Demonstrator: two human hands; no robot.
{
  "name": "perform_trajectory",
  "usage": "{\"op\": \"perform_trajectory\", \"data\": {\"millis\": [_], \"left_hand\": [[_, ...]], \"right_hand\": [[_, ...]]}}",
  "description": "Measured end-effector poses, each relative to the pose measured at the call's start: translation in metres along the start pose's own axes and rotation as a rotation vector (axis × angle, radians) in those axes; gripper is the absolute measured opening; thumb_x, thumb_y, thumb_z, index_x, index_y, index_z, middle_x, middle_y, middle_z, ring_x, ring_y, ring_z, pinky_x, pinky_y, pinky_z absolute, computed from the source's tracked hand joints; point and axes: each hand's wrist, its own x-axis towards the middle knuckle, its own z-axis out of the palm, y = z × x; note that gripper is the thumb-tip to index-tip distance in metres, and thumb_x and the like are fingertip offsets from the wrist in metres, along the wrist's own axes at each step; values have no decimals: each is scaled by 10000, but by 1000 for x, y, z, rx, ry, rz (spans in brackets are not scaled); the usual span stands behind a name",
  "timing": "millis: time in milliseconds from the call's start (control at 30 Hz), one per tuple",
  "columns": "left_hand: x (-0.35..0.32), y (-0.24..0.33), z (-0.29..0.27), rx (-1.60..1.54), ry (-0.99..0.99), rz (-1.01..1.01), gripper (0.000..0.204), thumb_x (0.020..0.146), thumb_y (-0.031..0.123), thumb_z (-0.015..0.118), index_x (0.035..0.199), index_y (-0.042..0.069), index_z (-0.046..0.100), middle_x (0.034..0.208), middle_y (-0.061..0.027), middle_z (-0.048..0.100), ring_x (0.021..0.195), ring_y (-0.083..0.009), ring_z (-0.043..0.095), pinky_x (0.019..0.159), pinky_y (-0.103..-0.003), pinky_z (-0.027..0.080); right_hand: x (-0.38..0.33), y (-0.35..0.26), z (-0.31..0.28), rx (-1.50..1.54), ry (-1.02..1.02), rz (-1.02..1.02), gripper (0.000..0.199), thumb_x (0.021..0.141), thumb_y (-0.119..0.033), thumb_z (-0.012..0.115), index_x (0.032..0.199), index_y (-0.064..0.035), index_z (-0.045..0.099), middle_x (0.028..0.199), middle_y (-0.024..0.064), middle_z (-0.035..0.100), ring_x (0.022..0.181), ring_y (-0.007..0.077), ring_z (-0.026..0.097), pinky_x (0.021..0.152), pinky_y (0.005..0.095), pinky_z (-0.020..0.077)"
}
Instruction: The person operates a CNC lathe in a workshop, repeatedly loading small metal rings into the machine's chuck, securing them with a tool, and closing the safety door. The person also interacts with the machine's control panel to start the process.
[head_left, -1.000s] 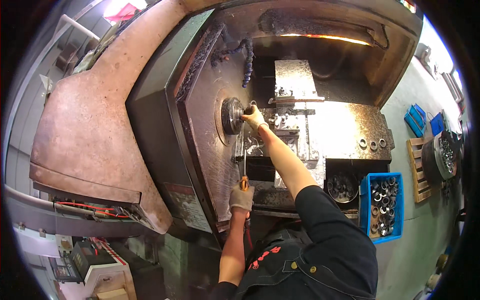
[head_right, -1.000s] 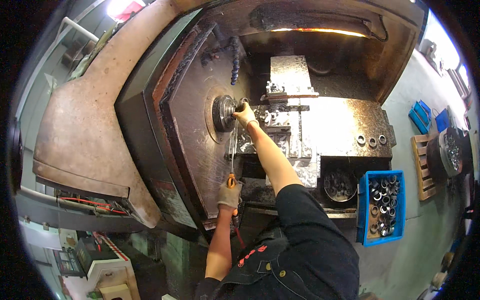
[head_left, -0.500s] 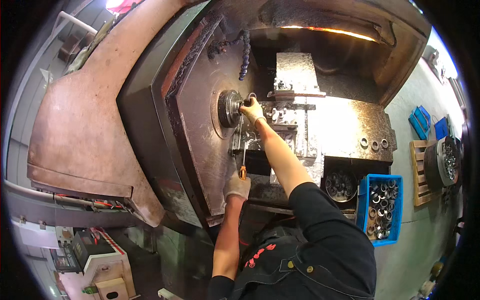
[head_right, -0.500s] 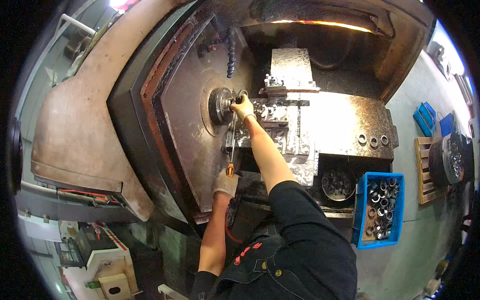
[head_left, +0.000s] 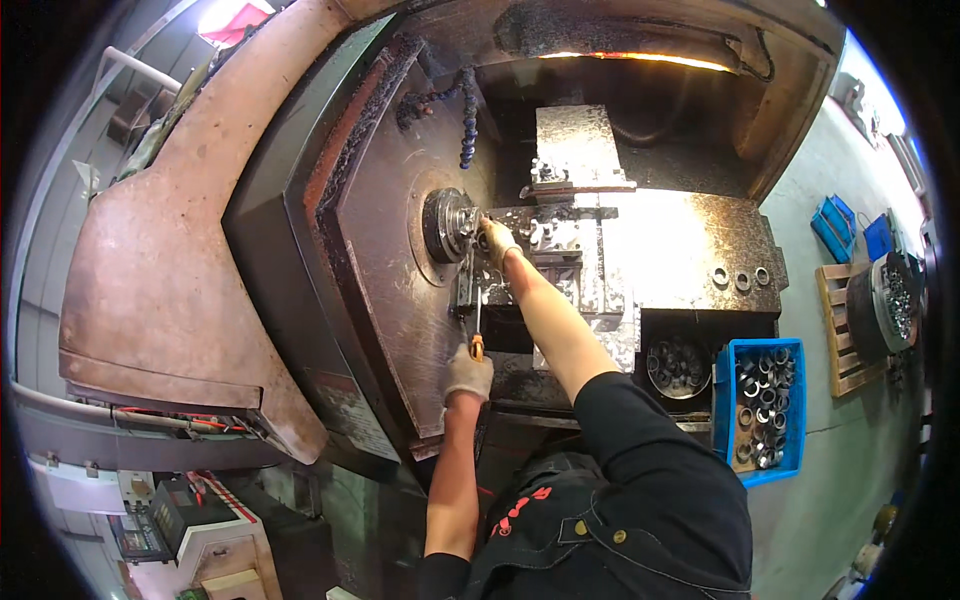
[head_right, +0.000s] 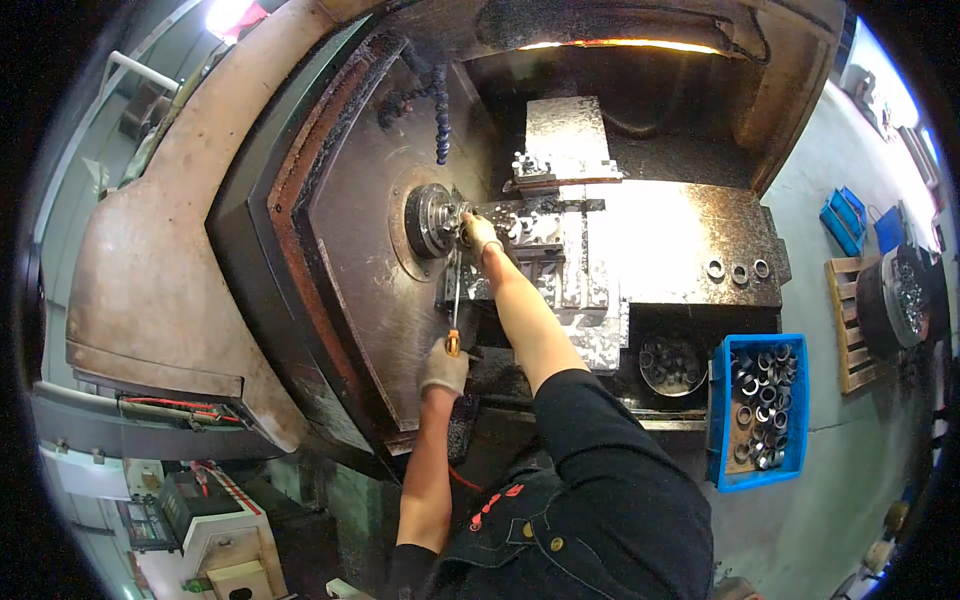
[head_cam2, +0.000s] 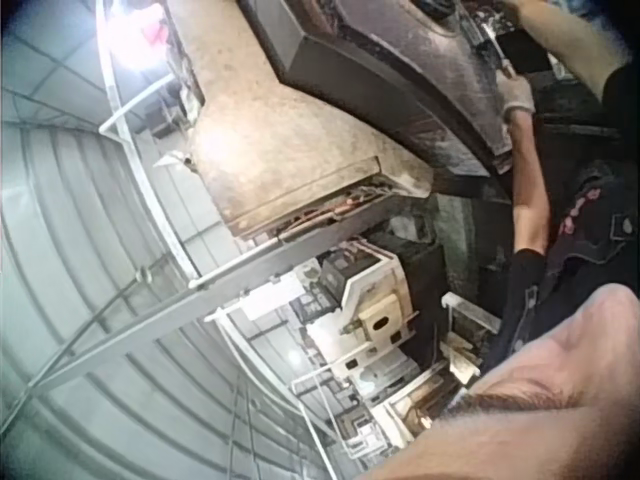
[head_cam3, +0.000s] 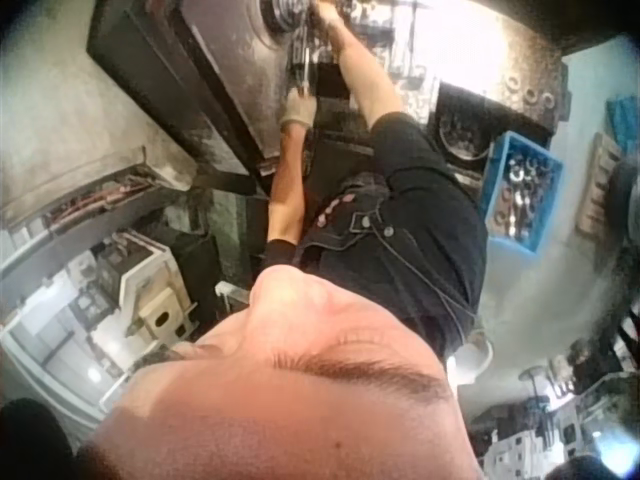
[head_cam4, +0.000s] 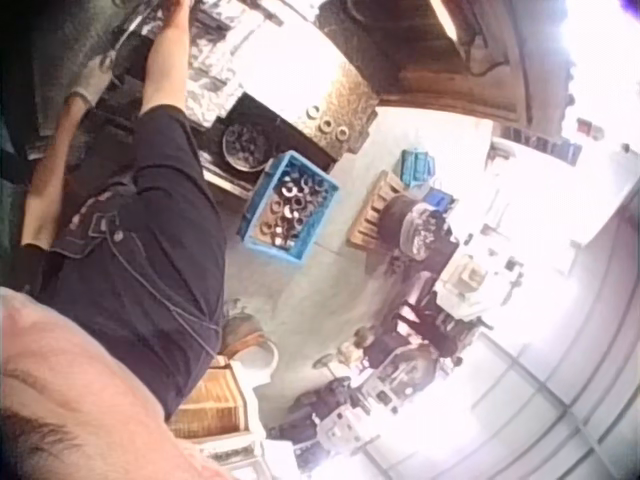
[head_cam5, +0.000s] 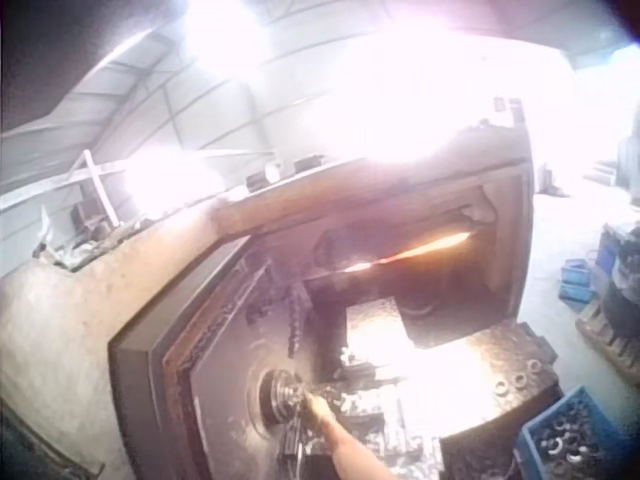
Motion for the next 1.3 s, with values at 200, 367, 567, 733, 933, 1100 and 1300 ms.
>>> {"op": "perform_trajectory", "data": {"millis": [200, 367, 567, 733, 933, 1100, 1300], "left_hand": [[13, 0, -19, 55, -40, -10, 274, 704, 242, 520, 925, 87, 568, 889, -210, 596, 844, -367, 568, 746, -434, 444], [8, 9, -15, 80, -58, 30, 275, 706, 236, 512, 927, 85, 573, 910, -203, 595, 876, -363, 562, 765, -417, 443], [38, 30, -21, 93, 57, -19, 277, 707, 228, 508, 930, 79, 576, 924, -209, 594, 880, -362, 569, 773, -426, 441], [62, 40, -21, 269, -7, -10, 324, 704, 269, 508, 954, 82, 594, 968, -191, 595, 918, -338, 572, 796, -410, 440], [82, 24, -15, 276, 26, -3, 339, 710, 279, 494, 964, 71, 583, 969, -199, 590, 924, -350, 564, 792, -417, 438], [86, 12, -10, 262, 7, 37, 329, 695, 282, 507, 938, 73, 580, 974, -205, 586, 925, -354, 561, 800, -417, 435], [75, 7, -6, 224, -37, 38, 341, 697, 282, 504, 958, 77, 580, 987, -210, 578, 945, -354, 551, 810, -417, 430]], "right_hand": [[-43, -9, 19, 157, -162, 107, 227, 875, -320, 436, 867, -119, 541, 714, 21, 541, 620, 137, 528, 503, 289, 423], [-58, -22, 14, 90, -157, 28, 241, 858, -287, 455, 837, -70, 557, 669, 33, 525, 533, 136, 468, 463, 279, 380], [-59, -27, 9, -240, -154, -95, 258, 851, -338, 440, 868, -106, 552, 702, 18, 539, 560, 140, 495, 495, 283, 408], [-79, -25, 4, -17, -122, 77, 202, 815, -225, 479, 957, -92, 536, 870, 58, 554, 716, 176, 543, 539, 325, 452], [-92, -29, 0, 102, -31, 71, 249, 794, -219, 581, 1004, -93, 536, 844, 43, 574, 670, 158, 550, 548, 315, 465], [-79, -20, 0, 157, -77, -1, 294, 786, -204, 586, 1025, -40, 535, 860, 59, 578, 708, 166, 542, 587, 307, 442], [-72, -9, 3, 188, -81, -18, 218, 780, -213, 620, 927, -63, 561, 735, 28, 573, 598, 148, 535, 505, 285, 438]]}}
